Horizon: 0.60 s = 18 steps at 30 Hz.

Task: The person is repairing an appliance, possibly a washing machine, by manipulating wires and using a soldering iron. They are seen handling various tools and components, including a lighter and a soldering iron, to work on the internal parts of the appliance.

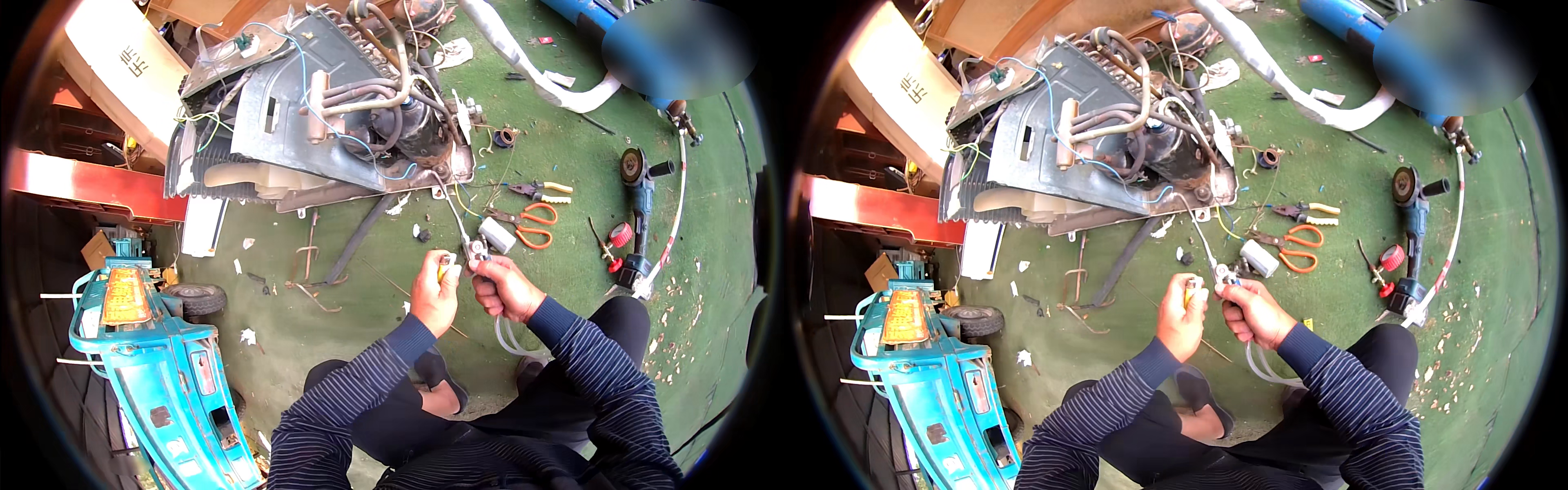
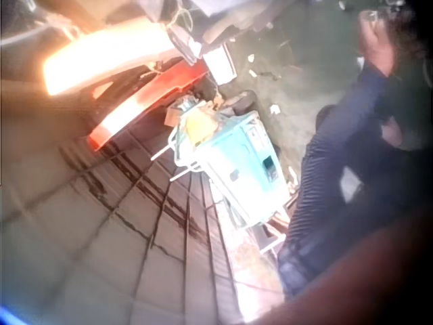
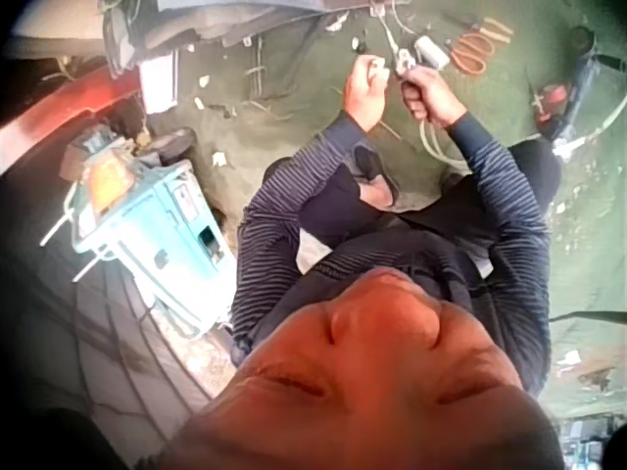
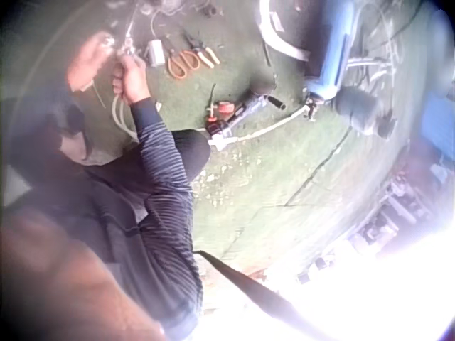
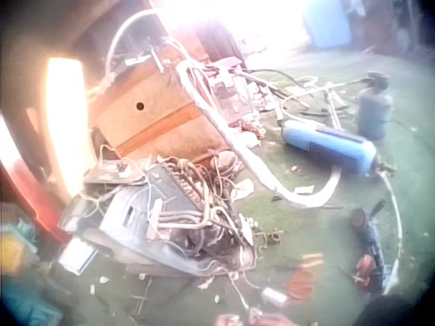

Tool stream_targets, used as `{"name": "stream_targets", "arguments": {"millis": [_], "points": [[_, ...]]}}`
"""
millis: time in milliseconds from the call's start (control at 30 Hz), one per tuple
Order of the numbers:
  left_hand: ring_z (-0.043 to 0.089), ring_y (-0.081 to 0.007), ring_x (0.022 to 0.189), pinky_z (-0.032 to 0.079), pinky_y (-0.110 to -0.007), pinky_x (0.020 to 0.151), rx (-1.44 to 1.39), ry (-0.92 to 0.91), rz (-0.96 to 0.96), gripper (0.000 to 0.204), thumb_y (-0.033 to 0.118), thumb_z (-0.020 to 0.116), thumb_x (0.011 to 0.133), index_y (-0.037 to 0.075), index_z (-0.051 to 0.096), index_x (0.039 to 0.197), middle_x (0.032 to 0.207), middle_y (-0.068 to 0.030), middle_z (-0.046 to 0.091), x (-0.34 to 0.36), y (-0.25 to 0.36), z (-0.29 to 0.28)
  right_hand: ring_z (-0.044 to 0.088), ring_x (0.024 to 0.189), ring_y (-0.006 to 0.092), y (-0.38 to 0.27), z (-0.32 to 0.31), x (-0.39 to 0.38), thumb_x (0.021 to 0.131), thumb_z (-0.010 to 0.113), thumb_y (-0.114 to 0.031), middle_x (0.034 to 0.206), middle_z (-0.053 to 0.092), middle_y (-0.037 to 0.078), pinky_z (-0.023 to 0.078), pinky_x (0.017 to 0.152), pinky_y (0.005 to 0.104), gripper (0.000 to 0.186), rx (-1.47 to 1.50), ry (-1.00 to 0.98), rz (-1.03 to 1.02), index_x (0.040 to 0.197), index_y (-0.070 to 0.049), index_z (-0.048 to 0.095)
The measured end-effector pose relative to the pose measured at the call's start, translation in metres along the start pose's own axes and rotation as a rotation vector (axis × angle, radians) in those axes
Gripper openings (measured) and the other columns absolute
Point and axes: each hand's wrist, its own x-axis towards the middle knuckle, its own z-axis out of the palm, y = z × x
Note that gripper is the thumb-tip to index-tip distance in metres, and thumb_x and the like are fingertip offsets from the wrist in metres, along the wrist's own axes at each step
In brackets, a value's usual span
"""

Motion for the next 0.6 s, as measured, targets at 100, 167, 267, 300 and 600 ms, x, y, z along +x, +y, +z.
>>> {"name": "stream_targets", "arguments": {"millis": [100, 167, 267, 300, 600], "points": [[0.062, -0.0088, 0.076, 0.052, -0.028, 0.067, -0.140, -0.036, -0.048, 0.026, 0.015, 0.065, 0.100, 0.003, 0.057, 0.121, 0.083, -0.0023, 0.062, -0.001, 0.038, -0.022, 0.024, 0.046, 0.0055, 0.026, -0.002, 0.011, 0.103, 0.053, -0.030, 0.060, 0.029, -0.009, 0.016, 0.042, 0.0263, 0.017, 0.018, -0.058, 0.211, 0.091, -0.018, 0.053], [0.070, -0.0207, 0.083, 0.055, -0.033, 0.073, 0.041, -0.069, 0.109, 0.030, 0.016, 0.070, 0.094, 0.004, 0.062, 0.121, 0.093, -0.0127, 0.070, 0.006, 0.036, -0.022, 0.025, 0.047, 0.0055, 0.033, 0.001, 0.024, 0.105, 0.047, -0.034, 0.061, 0.031, -0.008, 0.017, 0.042, 0.0255, 0.024, -0.032, -0.077, 0.216, 0.085, -0.020, 0.050], [0.072, -0.0356, 0.092, 0.057, -0.040, 0.079, 0.310, -0.081, 0.170, 0.033, 0.013, 0.069, 0.089, 0.003, 0.064, 0.121, 0.103, -0.0205, 0.073, 0.014, 0.063, -0.025, 0.025, 0.047, 0.0056, 0.027, 0.010, 0.025, 0.106, 0.044, -0.036, 0.061, 0.032, -0.008, 0.018, 0.042, 0.0245, 0.031, -0.040, -0.094, 0.224, 0.080, -0.020, 0.047], [0.072, -0.0356, 0.092, 0.057, -0.041, 0.078, 0.325, -0.073, 0.165, 0.034, 0.012, 0.068, 0.089, 0.003, 0.064, 0.121, 0.103, -0.0201, 0.073, 0.014, 0.065, -0.028, 0.025, 0.048, 0.0053, 0.022, 0.014, 0.023, 0.106, 0.045, -0.036, 0.061, 0.031, -0.009, 0.018, 0.042, 0.0243, 0.031, -0.068, -0.092, 0.227, 0.079, -0.021, 0.045], [0.074, -0.0288, 0.086, 0.058, -0.037, 0.074, 0.220, -0.349, 0.271, 0.031, 0.012, 0.067, 0.091, 0.003, 0.068, 0.121, 0.102, -0.0146, 0.073, 0.028, 0.049, -0.054, 0.020, 0.050, 0.0064, 0.020, -0.007, 0.011, 0.103, 0.047, -0.037, 0.063, 0.021, -0.010, 0.015, 0.044, 0.0246, 0.025, 0.081, -0.179, 0.349, 0.082, -0.024, 0.042]]}}
